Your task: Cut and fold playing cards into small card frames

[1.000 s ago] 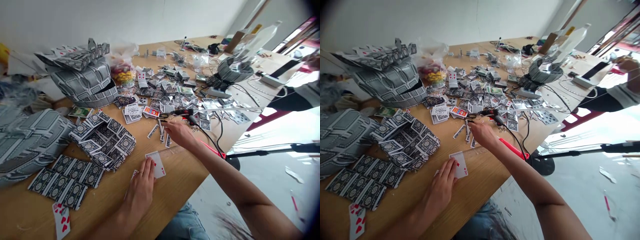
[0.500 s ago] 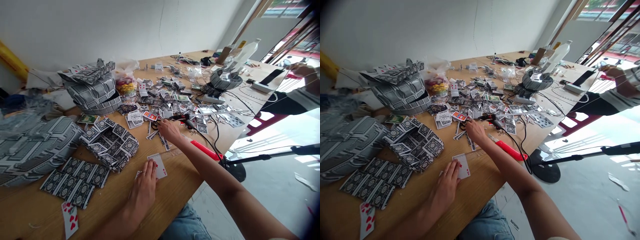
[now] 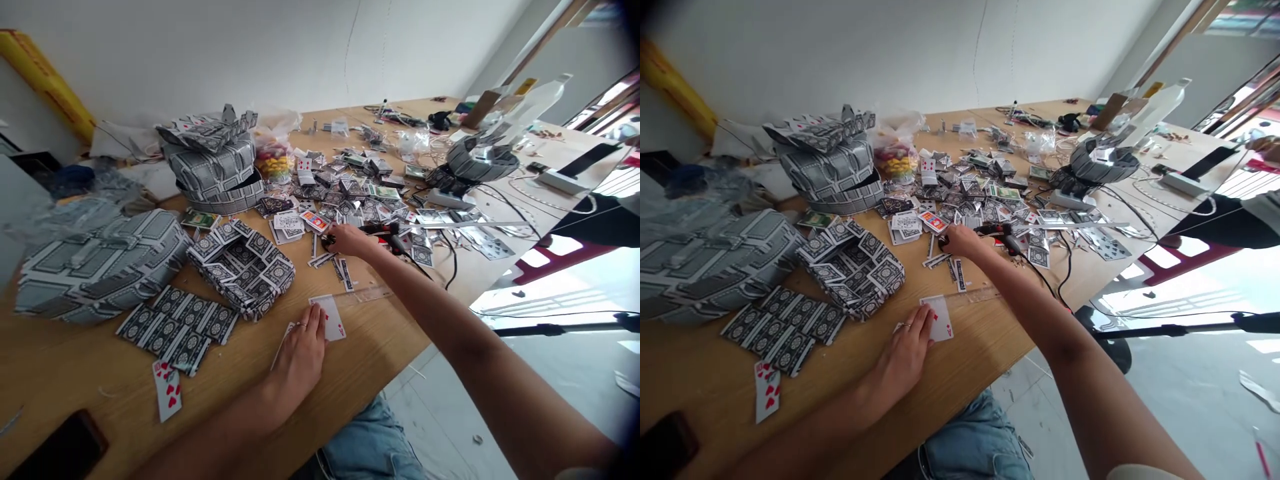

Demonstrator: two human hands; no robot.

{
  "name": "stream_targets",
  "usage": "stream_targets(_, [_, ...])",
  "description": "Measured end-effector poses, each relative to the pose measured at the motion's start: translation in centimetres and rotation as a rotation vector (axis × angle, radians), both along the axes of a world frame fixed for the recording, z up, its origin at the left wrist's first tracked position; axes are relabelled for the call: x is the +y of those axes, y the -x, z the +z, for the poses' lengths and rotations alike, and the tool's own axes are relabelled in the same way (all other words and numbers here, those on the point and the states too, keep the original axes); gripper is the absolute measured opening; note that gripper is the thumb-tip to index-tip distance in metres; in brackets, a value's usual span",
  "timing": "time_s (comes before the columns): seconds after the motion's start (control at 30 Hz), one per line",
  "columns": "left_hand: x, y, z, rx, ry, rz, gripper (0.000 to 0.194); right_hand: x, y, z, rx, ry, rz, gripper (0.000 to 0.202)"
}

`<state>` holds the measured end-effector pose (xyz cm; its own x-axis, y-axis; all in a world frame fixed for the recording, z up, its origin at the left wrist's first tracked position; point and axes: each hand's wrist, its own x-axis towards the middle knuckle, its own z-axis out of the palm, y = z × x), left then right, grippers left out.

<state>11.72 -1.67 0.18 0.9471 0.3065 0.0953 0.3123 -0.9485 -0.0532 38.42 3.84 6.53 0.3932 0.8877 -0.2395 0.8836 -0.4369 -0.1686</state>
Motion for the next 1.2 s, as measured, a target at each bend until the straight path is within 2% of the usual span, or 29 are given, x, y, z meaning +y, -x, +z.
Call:
stream_targets(0.1, [0.0,0.0,0.0,0.007,0.016,-0.006,0.047,-1.5,0.1,0.8,0.136,0.016,0.013,0.027])
stream_targets(0.2, [-0.2,0.2,-0.4,0.005,0.041,0.007,0.046,-3.8,0.5,1.2,0.304,0.011,0.03,0.037])
stream_targets(0.4, [-0.4,0.3,-1.0,-0.019,0.063,0.023,0.047,-7.9,2.2,0.0,0.709,-0.209,0.047,0.04])
stream_targets(0.47, [-0.4,0.3,-0.8,-0.016,0.069,0.028,0.047,-8.7,2.8,-0.2,0.647,-0.25,0.014,0.04])
stream_targets(0.6, [-0.4,0.1,-0.2,-0.009,0.103,0.034,0.047,-9.3,3.1,-0.1,0.19,-0.259,-0.026,0.035])
stream_targets(0.7, [-0.2,0.1,0.2,0.012,0.121,0.033,0.047,-8.8,2.9,-0.3,0.014,-0.251,-0.058,0.035])
stream_targets(0.8, [-0.1,0.0,0.4,0.027,0.126,0.029,0.046,-8.0,3.1,-0.6,-0.086,-0.252,-0.101,0.041])
stream_targets(0.9, [0.0,-0.1,0.4,0.039,0.129,0.024,0.047,-7.6,3.7,-0.7,-0.161,-0.236,-0.076,0.04])
stream_targets(1.03, [0.1,-0.2,0.5,0.056,0.143,0.017,0.048,-7.4,4.0,-1.2,-0.133,-0.273,-0.018,0.034])
stream_targets(1.2, [0.2,-0.2,0.6,0.065,0.152,-0.002,0.047,-6.7,2.7,-1.8,-0.118,-0.254,-0.059,0.036])
